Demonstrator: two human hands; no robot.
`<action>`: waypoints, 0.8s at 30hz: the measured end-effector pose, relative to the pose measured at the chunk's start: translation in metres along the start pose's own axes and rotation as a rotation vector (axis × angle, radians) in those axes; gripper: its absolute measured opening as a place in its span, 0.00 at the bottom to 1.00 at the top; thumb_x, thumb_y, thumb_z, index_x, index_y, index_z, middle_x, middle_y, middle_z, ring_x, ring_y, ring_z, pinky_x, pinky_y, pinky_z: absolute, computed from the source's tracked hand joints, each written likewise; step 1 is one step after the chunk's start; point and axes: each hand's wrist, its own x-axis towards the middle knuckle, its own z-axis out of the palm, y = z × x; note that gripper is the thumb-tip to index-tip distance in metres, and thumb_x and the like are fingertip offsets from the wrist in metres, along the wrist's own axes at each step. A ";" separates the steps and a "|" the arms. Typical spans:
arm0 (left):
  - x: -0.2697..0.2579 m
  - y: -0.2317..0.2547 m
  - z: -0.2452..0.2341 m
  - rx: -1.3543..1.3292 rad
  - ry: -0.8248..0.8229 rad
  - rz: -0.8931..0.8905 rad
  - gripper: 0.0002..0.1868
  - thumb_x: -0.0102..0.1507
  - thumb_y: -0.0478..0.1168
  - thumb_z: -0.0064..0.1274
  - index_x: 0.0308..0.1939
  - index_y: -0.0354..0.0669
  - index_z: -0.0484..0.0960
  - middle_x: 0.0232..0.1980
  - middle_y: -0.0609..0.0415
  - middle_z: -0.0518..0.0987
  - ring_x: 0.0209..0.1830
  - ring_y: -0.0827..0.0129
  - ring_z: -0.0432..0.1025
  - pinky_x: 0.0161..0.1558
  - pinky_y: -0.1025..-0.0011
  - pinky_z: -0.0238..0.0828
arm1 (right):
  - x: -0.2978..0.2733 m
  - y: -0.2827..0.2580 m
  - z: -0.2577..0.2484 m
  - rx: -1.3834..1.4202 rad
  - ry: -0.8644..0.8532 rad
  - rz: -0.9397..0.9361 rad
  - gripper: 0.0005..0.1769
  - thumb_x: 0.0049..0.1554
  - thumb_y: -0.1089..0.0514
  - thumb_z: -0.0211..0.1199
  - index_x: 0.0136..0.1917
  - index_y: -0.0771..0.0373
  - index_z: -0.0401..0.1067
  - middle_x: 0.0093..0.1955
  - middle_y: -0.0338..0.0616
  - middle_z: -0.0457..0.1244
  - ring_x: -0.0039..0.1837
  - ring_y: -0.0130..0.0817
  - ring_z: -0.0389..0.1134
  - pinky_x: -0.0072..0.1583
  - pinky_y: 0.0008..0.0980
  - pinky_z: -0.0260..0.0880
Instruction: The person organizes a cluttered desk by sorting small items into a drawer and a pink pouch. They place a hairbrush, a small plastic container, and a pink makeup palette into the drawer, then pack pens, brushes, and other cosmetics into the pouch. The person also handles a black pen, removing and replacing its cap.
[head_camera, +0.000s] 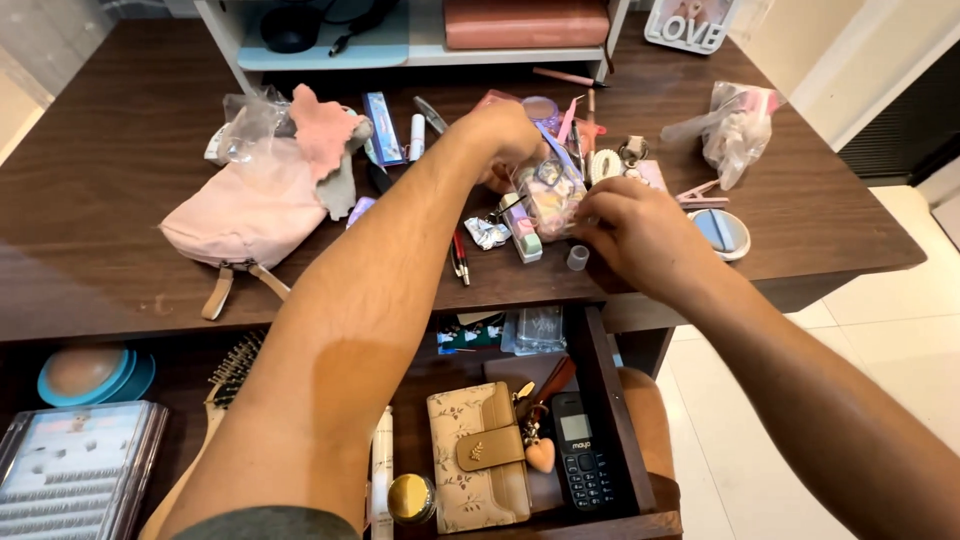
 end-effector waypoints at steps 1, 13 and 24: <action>-0.003 0.000 -0.002 0.000 0.004 -0.002 0.04 0.58 0.27 0.49 0.33 0.30 0.80 0.28 0.46 0.76 0.22 0.63 0.69 0.24 0.67 0.72 | 0.004 -0.005 -0.004 0.002 0.000 -0.004 0.08 0.53 0.60 0.69 0.47 0.65 0.79 0.55 0.48 0.68 0.49 0.47 0.70 0.53 0.40 0.72; -0.020 -0.004 -0.028 -0.180 0.154 0.026 0.02 0.56 0.25 0.53 0.30 0.28 0.81 0.27 0.44 0.76 0.21 0.64 0.70 0.21 0.67 0.74 | 0.063 0.010 0.025 -0.125 -0.086 0.044 0.14 0.65 0.50 0.59 0.60 0.51 0.78 0.53 0.34 0.72 0.56 0.33 0.65 0.59 0.43 0.56; -0.069 0.013 -0.056 0.296 0.540 0.289 0.13 0.62 0.32 0.45 0.42 0.23 0.80 0.40 0.33 0.82 0.15 0.48 0.78 0.11 0.62 0.83 | 0.068 0.004 0.025 -0.002 0.214 -0.071 0.09 0.56 0.68 0.63 0.51 0.69 0.77 0.48 0.51 0.68 0.43 0.47 0.67 0.46 0.42 0.67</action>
